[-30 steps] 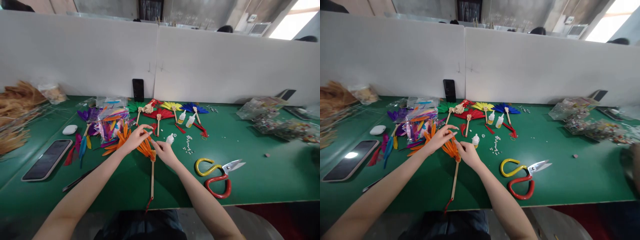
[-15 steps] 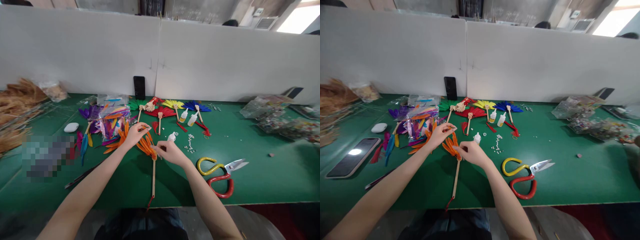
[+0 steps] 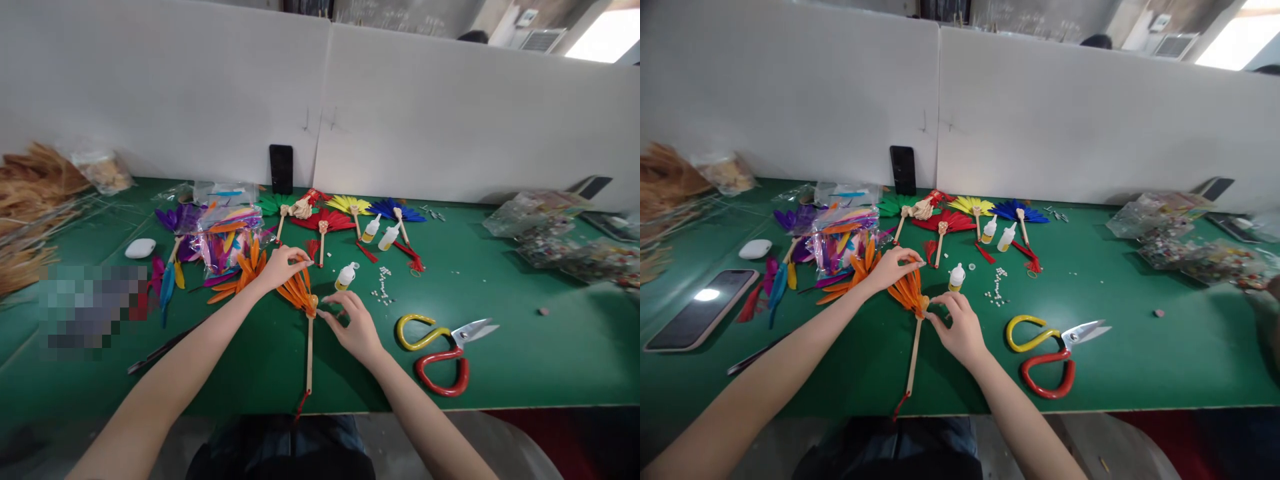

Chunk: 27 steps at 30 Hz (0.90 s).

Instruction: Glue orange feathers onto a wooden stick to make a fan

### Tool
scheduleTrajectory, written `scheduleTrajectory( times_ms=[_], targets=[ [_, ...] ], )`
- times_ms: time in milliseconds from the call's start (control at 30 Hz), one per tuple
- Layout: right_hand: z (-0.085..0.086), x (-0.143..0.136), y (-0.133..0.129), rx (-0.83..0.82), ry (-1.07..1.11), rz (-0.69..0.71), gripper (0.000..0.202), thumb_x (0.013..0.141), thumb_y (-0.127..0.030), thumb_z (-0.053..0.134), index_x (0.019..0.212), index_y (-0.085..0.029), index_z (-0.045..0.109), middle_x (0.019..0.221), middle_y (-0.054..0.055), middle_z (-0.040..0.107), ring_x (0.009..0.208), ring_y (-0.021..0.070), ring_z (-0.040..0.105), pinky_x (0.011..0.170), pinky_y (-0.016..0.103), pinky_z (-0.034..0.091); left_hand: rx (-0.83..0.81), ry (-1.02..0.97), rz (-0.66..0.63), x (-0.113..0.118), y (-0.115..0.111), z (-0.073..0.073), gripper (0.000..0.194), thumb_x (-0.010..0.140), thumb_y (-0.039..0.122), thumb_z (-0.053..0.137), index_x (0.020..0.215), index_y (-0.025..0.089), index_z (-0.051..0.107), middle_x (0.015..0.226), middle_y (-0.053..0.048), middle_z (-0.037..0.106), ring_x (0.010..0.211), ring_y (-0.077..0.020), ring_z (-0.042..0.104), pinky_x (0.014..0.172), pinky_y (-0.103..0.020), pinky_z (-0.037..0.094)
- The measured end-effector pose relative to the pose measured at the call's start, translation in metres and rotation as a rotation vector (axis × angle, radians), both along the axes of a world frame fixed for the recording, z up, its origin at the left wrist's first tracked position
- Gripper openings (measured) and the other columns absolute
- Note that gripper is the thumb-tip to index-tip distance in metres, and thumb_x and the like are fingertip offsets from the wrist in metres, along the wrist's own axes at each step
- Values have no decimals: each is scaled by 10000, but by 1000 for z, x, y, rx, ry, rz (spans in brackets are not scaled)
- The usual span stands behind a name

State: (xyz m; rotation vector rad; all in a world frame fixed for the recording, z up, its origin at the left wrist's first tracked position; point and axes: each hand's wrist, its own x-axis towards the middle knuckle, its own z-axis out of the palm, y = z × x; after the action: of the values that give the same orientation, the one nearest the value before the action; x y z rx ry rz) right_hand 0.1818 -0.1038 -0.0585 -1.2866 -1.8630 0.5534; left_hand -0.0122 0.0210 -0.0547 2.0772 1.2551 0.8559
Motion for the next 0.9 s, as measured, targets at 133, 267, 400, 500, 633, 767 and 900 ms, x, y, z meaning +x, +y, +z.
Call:
scheduleTrajectory(
  times_ms=[133,267,400,500,633,767,900],
  targets=[
    [-2,-4,2,81,-77,32,295,840,-363,597,1096,-217,571,1062,98,561,1028,232,555,906,384,487,83,20,93,-4,4,-1,175,824,356,596,841,202,676,785,-31,664,828,-201,582,807,-339,441],
    [-5,-7,0,55,-108,46,468,772,-442,667,1160,-222,526,1108,101,533,1078,253,528,946,414,469,128,58,120,-5,3,-4,142,832,323,593,849,212,680,777,-23,662,822,-212,559,822,-365,403],
    [-11,-9,-4,15,-167,52,676,721,-480,703,1287,-226,434,1180,114,492,1143,279,481,992,451,429,135,76,111,-5,2,-8,139,830,335,600,855,224,680,795,-14,657,798,-202,554,812,-357,402],
    [-12,-11,-4,-4,-197,49,763,704,-490,712,1339,-234,376,1223,117,469,1178,292,454,1014,471,402,135,83,110,-4,2,-10,134,829,331,603,852,223,679,792,-18,643,791,-197,550,803,-352,410],
    [-10,-11,-4,-31,-215,66,787,704,-492,711,1356,-236,352,1255,113,457,1203,284,437,1031,461,385,126,91,100,-3,3,-12,129,829,330,601,853,229,676,735,-15,626,801,-203,546,792,-351,420],
    [-9,-10,-4,-46,-231,68,798,713,-508,694,1371,-236,335,1294,115,435,1233,287,412,1039,461,373,113,95,99,-2,2,-14,114,819,320,612,851,232,677,731,-16,613,800,-203,546,791,-354,423],
    [-10,-10,-4,-61,-252,63,802,723,-530,672,1382,-230,328,1312,124,421,1250,295,398,1040,468,367,102,91,92,-2,1,-13,127,818,330,612,846,226,680,772,-26,611,794,-199,545,779,-344,431]
  ],
)
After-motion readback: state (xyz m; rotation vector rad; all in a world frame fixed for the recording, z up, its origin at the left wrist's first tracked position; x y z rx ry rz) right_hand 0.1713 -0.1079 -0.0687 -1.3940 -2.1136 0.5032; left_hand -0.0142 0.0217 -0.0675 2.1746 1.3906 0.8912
